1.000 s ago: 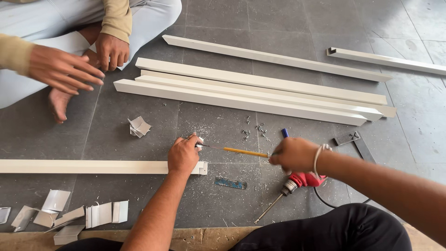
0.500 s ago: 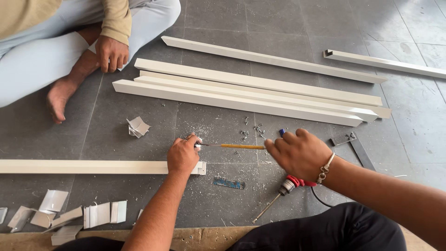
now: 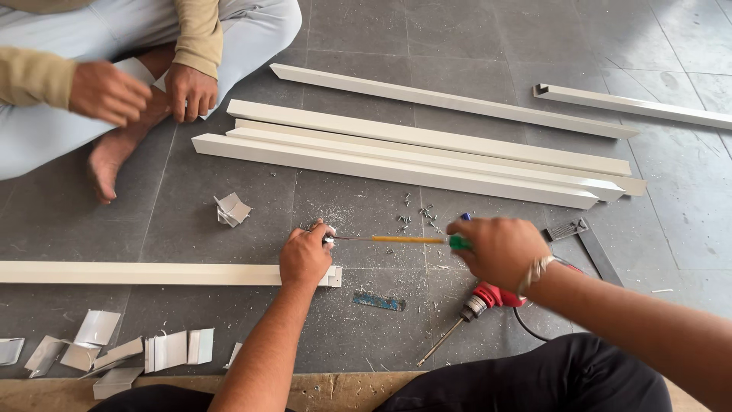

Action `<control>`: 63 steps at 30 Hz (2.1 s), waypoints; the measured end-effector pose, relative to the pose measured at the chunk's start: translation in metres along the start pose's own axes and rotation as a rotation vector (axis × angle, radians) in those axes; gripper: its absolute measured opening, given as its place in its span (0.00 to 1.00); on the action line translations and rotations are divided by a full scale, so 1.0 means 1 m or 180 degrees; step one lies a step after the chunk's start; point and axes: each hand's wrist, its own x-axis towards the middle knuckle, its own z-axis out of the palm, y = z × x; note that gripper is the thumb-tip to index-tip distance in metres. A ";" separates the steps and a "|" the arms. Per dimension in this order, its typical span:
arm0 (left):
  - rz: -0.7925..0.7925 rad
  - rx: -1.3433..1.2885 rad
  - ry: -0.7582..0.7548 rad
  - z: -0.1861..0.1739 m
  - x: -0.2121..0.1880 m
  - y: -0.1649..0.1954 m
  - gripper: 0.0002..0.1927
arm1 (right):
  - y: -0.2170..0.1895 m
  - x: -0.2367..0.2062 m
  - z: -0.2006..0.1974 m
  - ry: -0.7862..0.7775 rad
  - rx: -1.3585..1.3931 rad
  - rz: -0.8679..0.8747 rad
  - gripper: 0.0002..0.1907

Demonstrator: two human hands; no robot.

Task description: The person assembles a white plastic molding by attaching a metal bracket to its end. They mark the bracket with a pen, drill a pilot hole, and then secure the bracket using a screwdriver and a power drill. The person also uses a square tool to check the alignment of the bracket.

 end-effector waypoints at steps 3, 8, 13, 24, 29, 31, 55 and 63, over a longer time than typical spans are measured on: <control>0.0033 -0.0053 0.0063 -0.001 -0.002 0.000 0.13 | 0.001 0.016 -0.007 -0.1674 0.2151 0.1422 0.22; 0.0033 -0.0011 0.0135 0.000 -0.002 0.002 0.13 | -0.012 -0.008 -0.005 0.0246 -0.0959 -0.0411 0.22; -0.0009 0.0060 0.0053 0.000 -0.002 0.004 0.12 | -0.008 -0.004 -0.006 -0.1137 0.0654 0.1098 0.20; -0.0152 0.0385 -0.0047 0.002 0.002 0.015 0.13 | 0.001 -0.031 0.029 0.2046 -0.1372 -0.1417 0.17; -0.0185 0.0409 0.0001 0.004 0.002 0.018 0.12 | -0.012 -0.013 0.020 0.0509 -0.0656 0.0186 0.17; -0.0170 0.0480 0.0060 0.004 0.002 0.019 0.12 | -0.012 -0.006 0.011 -0.0860 0.0223 0.1029 0.25; -0.0517 0.0390 -0.0110 -0.001 0.005 0.028 0.13 | -0.004 -0.022 0.026 0.1720 -0.0979 -0.0924 0.21; -0.0091 0.0266 0.0019 0.002 0.002 0.022 0.13 | 0.002 0.001 0.019 -0.1175 0.1479 0.1041 0.22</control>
